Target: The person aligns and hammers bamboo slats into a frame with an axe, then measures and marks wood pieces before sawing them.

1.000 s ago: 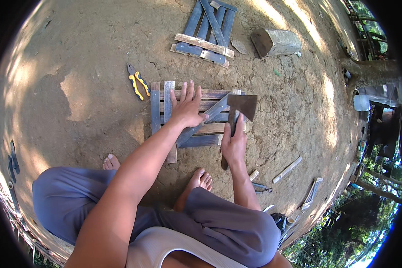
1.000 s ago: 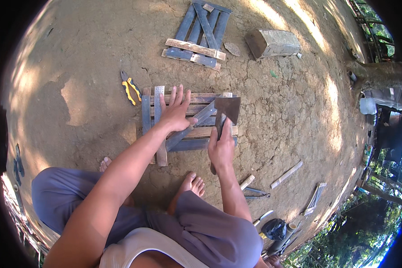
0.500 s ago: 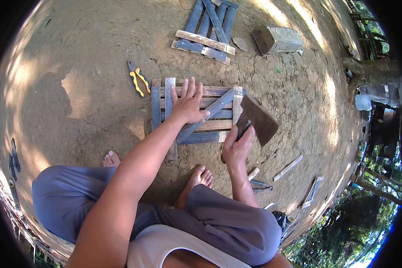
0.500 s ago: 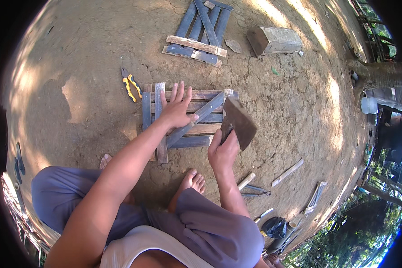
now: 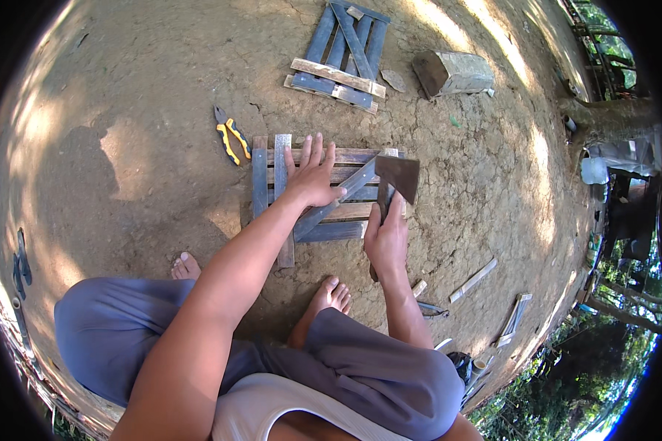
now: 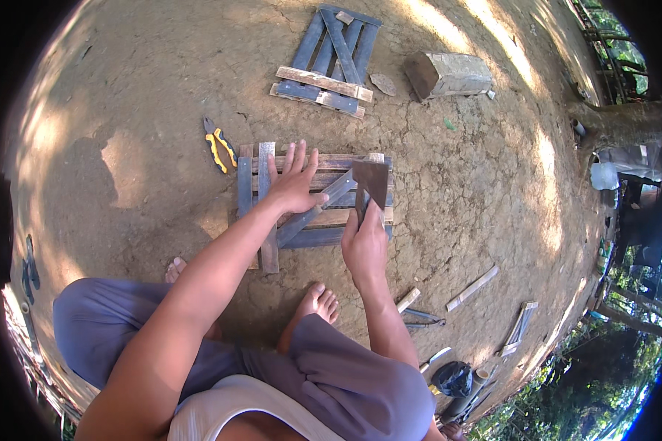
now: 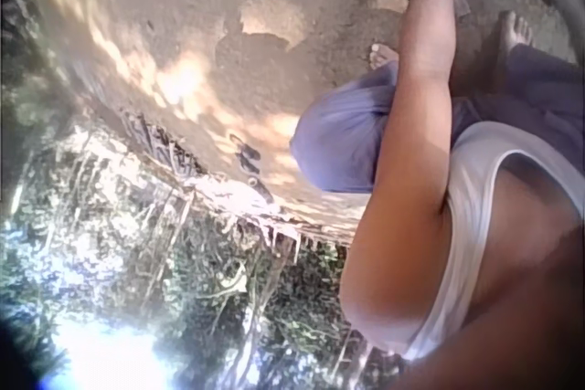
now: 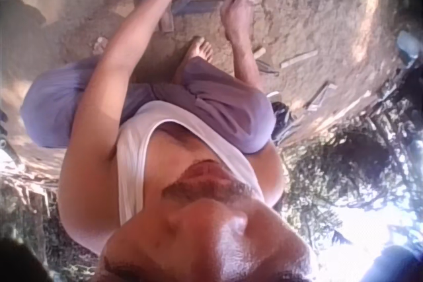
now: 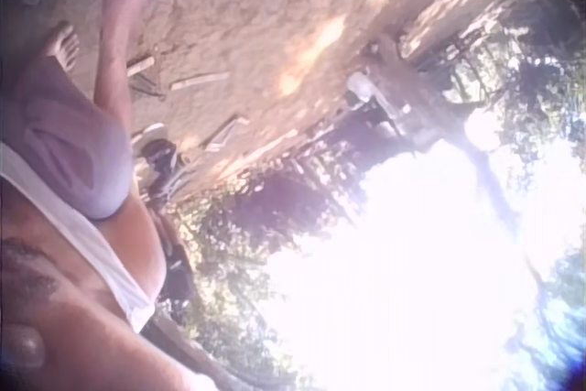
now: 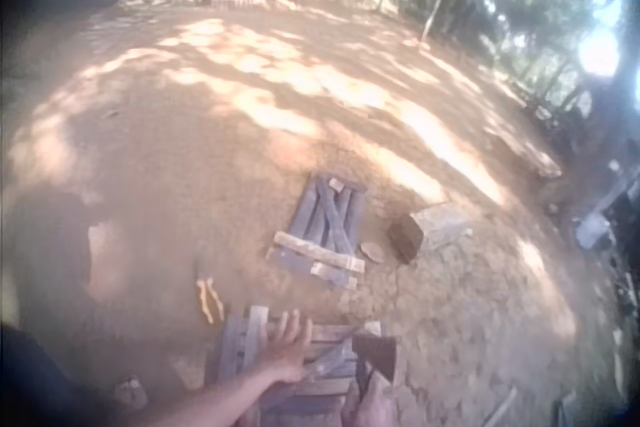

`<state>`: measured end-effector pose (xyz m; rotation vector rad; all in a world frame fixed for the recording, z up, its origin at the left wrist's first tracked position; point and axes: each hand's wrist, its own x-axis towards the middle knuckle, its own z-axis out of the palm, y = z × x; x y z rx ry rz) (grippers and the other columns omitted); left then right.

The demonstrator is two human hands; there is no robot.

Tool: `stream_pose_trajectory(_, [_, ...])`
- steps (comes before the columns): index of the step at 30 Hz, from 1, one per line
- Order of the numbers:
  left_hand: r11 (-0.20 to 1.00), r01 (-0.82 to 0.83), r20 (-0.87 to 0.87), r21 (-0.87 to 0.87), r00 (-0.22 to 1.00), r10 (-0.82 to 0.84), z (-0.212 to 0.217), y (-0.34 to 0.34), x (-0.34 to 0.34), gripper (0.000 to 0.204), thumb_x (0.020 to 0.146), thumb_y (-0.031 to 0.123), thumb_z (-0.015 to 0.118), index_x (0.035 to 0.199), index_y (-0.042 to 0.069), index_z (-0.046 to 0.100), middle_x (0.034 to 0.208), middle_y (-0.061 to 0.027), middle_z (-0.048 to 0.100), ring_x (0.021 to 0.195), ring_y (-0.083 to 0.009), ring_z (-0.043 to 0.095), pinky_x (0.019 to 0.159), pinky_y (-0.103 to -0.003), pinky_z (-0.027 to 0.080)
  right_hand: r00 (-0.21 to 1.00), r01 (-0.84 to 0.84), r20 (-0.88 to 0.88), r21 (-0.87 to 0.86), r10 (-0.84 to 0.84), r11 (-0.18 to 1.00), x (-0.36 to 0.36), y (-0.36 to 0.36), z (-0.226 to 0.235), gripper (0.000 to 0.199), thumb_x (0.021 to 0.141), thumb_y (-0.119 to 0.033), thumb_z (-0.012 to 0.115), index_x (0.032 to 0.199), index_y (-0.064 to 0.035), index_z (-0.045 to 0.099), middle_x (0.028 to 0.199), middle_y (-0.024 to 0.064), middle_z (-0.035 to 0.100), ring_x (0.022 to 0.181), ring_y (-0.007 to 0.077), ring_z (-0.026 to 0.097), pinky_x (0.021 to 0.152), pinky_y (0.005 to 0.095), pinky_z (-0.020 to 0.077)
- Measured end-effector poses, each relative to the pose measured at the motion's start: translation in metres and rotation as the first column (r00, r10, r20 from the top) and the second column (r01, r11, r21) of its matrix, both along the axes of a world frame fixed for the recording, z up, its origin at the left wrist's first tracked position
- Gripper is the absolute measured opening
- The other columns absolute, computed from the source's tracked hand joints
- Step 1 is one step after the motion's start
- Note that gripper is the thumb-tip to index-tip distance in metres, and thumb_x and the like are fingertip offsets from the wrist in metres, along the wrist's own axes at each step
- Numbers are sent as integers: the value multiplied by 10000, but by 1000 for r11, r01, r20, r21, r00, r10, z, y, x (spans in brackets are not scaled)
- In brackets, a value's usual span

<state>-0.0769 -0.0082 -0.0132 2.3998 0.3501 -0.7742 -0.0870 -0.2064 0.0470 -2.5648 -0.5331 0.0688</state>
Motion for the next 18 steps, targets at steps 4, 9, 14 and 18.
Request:
stream_pose_trajectory(4, [999, 33, -32, 27, 999, -32, 12, -7, 7, 1145, 863, 575, 754, 1684, 131, 92, 1754, -157, 42, 1623, -312, -36, 1227, -704, -66, 971, 3, -230, -234, -58, 972, -1, -17, -19, 576, 1017, -164, 590, 1518, 32, 387, 913, 331, 699, 776, 521, 697, 671, 560, 556])
stream_pose_trajectory(9, [957, 203, -39, 207, 979, -199, 51, 9, 32, 939, 734, 615, 864, 1437, 57, 589, 1505, -137, 544, 1455, -334, 443, 1245, -655, 188, 961, 207, -225, 207, -159, 956, -4, -41, 1, 611, 1048, -159, 575, 1570, 18, 310, 808, 189, 670, 593, 318, 668, 530, 407, 531])
stream_pose_trajectory(14, [931, 343, 201, 121, 910, -361, 89, 22, 45, 441, 773, 394, 880, 947, 31, 701, 1052, -157, 731, 988, -379, 712, 828, -499, 568, 819, 558, -439, 461, -368, 690, -36, -76, 55, 530, 1073, -100, 531, 1534, 5, 292, 791, 46, 568, 516, 113, 556, 437, 276, 467])
stream_pose_trajectory(18, [946, 242, 596, 215, 735, -324, 188, -21, 17, 187, 832, 168, 799, 921, 49, 686, 936, -114, 656, 935, -329, 691, 778, -454, 579, 731, 683, -490, 532, -475, 500, -45, -117, 84, 553, 975, -18, 550, 1461, 8, 288, 828, 82, 602, 541, 141, 588, 474, 300, 494])
